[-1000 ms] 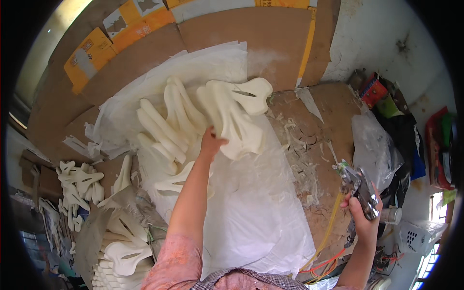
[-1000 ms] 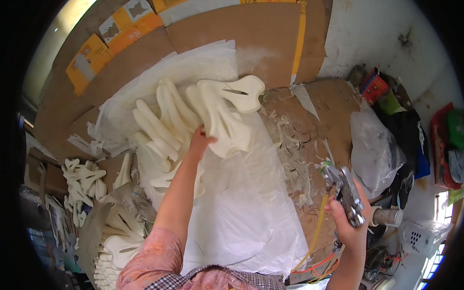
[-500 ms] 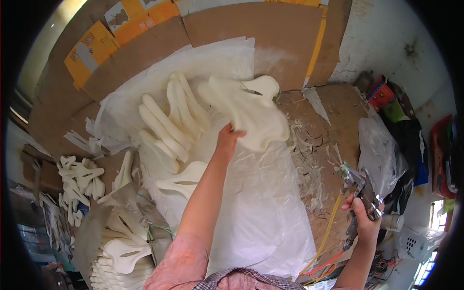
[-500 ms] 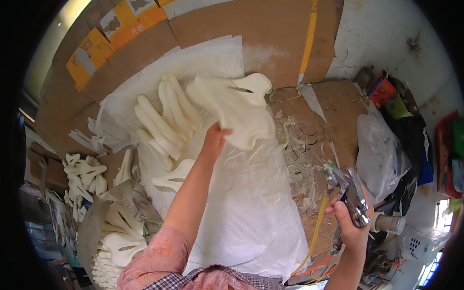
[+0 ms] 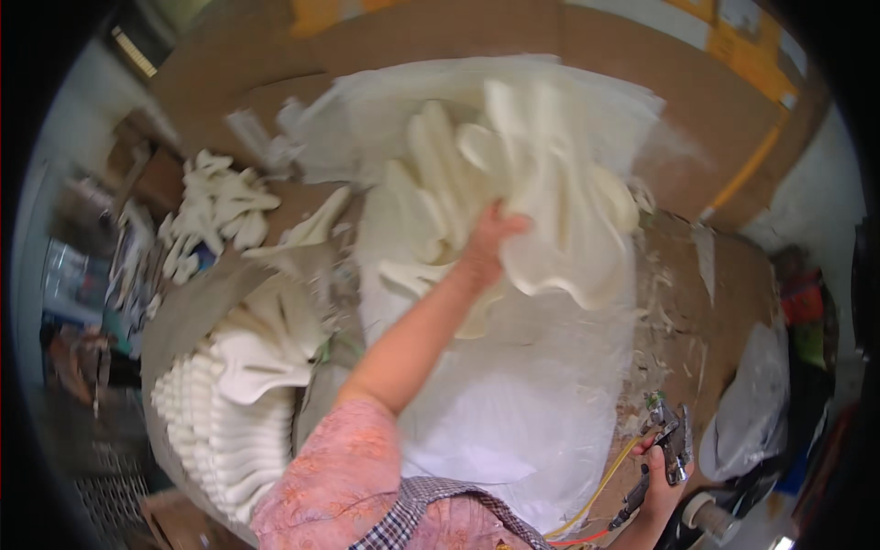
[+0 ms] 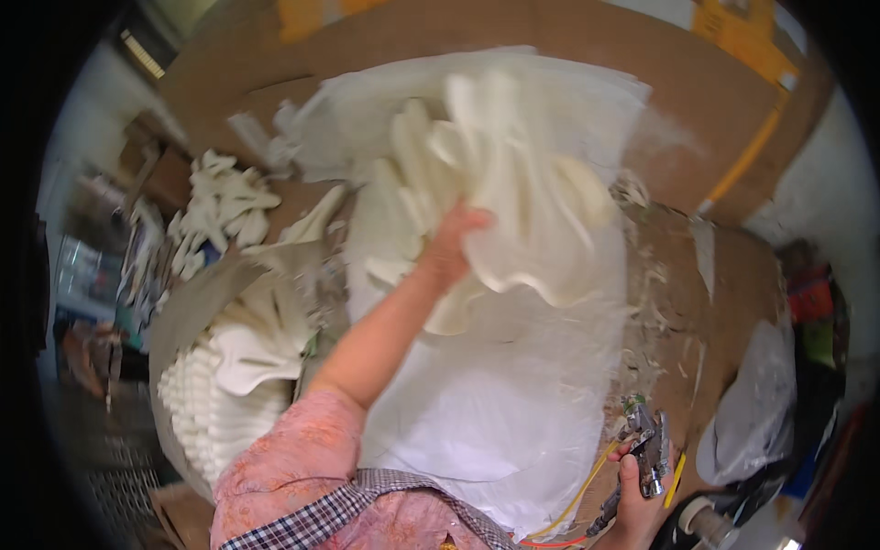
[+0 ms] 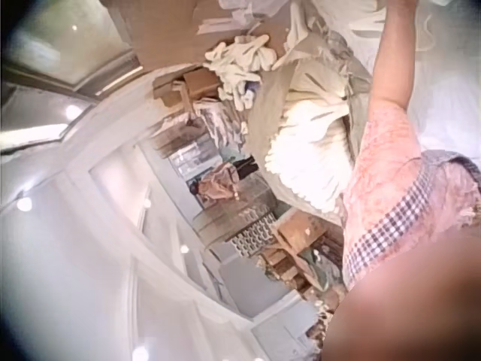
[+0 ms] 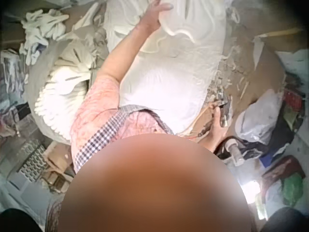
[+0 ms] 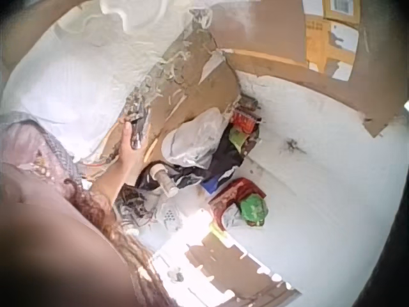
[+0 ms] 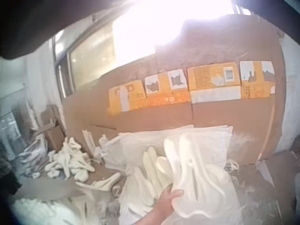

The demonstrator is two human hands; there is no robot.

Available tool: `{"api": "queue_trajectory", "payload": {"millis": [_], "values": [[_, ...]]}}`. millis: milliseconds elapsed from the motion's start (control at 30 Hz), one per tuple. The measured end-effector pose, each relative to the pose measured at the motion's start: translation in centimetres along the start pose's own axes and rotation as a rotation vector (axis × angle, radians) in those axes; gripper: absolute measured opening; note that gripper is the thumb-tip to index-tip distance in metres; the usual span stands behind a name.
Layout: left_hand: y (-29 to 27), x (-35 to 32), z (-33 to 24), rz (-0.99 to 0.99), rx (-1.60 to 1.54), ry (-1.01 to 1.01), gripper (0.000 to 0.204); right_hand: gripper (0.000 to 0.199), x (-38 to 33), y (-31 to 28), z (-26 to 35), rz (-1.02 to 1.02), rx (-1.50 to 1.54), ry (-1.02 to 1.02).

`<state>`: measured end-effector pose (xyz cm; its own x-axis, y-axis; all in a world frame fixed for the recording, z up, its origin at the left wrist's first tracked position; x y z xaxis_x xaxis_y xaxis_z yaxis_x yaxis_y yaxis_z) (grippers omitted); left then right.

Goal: Organizing foam bicycle saddle components and applying spray adhesive.

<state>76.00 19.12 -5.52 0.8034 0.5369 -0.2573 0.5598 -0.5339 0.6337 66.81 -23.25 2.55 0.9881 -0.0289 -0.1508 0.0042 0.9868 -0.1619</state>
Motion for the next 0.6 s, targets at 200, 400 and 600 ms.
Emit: {"api": "queue_trajectory", "payload": {"millis": [200,400,600], "values": [[-17.2,-7.3,-34.1,-0.81,0.461,0.784,0.06,0.044,-0.7,6.5,-1.2,0.129,-0.144,-0.183],[-11.3,-12.0,-23.8,-0.351,2.106,0.785,0.032,0.059,-3.4,15.1,2.4,0.074,-0.823,-0.7],[-3.3,-15.7,-7.4,0.191,2.372,0.751,0.018,0.041,-10.7,26.2,12.6,0.193,-0.278,-1.094]]}}
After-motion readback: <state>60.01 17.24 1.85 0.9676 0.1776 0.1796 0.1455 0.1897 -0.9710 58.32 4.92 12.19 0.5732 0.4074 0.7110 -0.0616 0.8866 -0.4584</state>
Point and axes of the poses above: each hand's wrist, its own x-axis towards the middle knuckle, its own y-axis out of the palm, z = x × y, the point moved 9 cm from there along x, towards the middle knuckle, and after that the axes turned 12 degrees about -z, right-handed, at the moved point
